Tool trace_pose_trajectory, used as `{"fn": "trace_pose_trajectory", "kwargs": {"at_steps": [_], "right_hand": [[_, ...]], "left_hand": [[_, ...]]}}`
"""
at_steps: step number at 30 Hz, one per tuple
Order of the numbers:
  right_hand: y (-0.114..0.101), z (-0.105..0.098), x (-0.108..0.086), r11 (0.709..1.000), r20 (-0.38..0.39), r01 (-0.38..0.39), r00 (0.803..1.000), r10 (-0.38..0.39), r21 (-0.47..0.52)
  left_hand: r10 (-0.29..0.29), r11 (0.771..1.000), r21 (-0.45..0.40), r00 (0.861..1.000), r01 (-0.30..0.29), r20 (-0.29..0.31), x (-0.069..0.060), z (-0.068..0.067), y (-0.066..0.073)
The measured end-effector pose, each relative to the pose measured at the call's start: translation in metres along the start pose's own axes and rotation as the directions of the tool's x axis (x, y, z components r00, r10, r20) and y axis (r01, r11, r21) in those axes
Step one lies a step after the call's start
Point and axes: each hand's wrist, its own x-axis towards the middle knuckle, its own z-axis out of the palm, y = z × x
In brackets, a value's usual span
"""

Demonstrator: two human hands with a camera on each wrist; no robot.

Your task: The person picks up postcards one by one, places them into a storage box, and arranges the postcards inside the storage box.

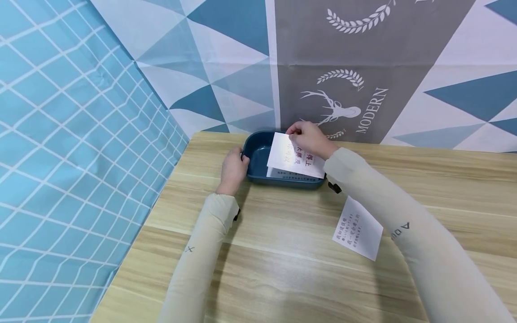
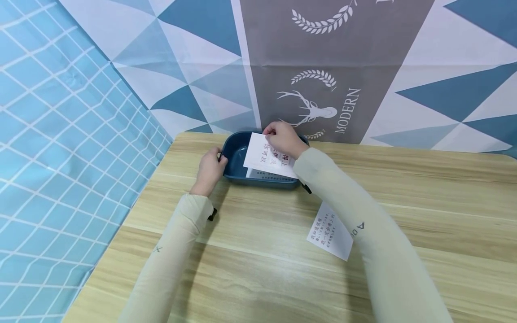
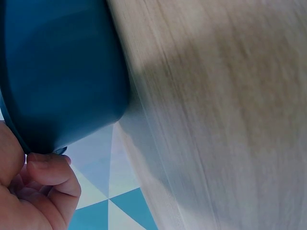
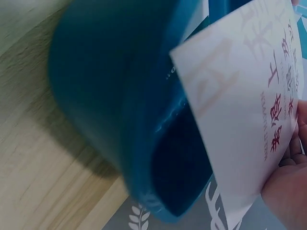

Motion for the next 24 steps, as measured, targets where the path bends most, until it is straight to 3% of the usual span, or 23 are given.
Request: {"fn": "trace_pose_trajectory", "kwargs": {"at_steps": [24], "right_hand": [[0.019, 0.021, 0.003, 1.0, 0.033, 0.012, 0.999, -0.012, 0.007]], "left_hand": [[-0.018, 1.0, -0.025, 1.0, 0.018, 0.019, 0.0, -0.001, 0.002]]}}
